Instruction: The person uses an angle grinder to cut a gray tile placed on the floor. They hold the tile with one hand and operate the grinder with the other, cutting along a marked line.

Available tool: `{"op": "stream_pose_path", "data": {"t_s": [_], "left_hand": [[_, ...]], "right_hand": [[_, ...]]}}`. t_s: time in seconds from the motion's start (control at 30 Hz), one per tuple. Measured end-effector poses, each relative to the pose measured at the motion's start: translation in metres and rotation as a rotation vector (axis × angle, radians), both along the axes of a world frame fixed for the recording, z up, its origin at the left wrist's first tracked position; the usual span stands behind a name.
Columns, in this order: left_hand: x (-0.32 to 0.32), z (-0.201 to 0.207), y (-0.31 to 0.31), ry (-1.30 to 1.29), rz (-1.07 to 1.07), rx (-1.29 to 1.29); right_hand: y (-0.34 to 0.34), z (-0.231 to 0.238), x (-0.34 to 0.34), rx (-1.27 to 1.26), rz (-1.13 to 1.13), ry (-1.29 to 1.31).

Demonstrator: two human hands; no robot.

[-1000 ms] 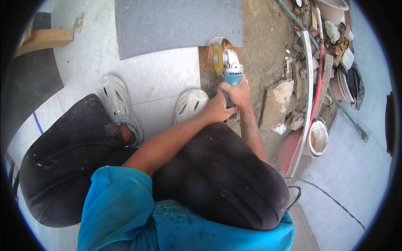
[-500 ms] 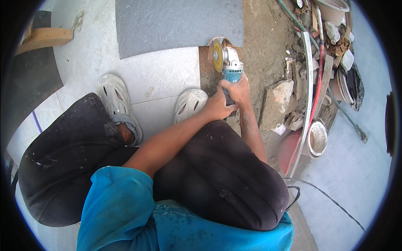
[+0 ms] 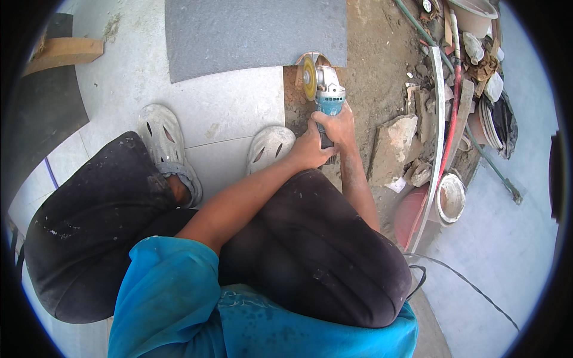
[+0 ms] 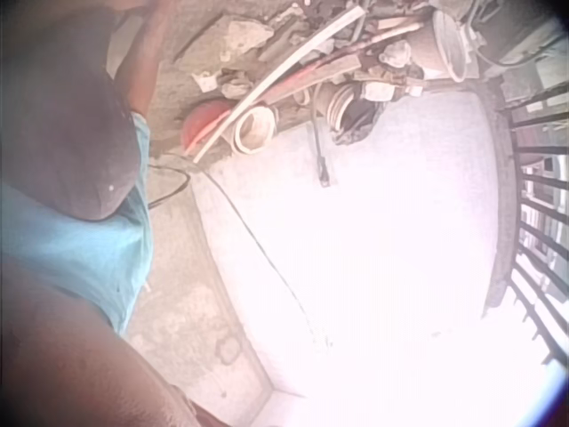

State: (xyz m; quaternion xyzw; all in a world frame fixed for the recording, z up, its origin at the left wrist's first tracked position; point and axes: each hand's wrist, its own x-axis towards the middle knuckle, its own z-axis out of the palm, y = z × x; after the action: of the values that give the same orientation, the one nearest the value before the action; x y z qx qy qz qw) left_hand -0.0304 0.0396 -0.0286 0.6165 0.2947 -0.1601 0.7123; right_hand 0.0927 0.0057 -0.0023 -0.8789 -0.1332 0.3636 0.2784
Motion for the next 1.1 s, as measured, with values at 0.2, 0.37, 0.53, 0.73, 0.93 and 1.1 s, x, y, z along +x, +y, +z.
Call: {"op": "stream_pose_path", "data": {"t_s": [0.2, 0.37, 0.53, 0.73, 0.93, 1.1], "left_hand": [[0.001, 0.000, 0.000, 0.030, 0.005, -0.003], [0.002, -0.002, -0.003, 0.020, 0.026, 0.015], [0.001, -0.003, -0.001, 0.019, 0.007, -0.003], [-0.004, -0.001, -0.003, -0.027, 0.007, -0.005], [-0.011, 0.007, -0.006, -0.036, -0.049, 0.027], [-0.012, 0.008, -0.006, -0.040, -0.028, 0.042]], "right_hand": [[0.000, -0.004, 0.001, 0.002, 0.025, -0.039], [-0.001, -0.007, 0.001, 0.000, 0.021, -0.038], [0.003, -0.002, 0.001, -0.021, 0.001, 0.003], [-0.003, -0.001, -0.001, 0.002, 0.001, 0.023], [-0.011, 0.009, -0.008, -0.022, -0.019, 0.061], [-0.012, 0.003, -0.008, 0.003, 0.007, 0.041]]}}
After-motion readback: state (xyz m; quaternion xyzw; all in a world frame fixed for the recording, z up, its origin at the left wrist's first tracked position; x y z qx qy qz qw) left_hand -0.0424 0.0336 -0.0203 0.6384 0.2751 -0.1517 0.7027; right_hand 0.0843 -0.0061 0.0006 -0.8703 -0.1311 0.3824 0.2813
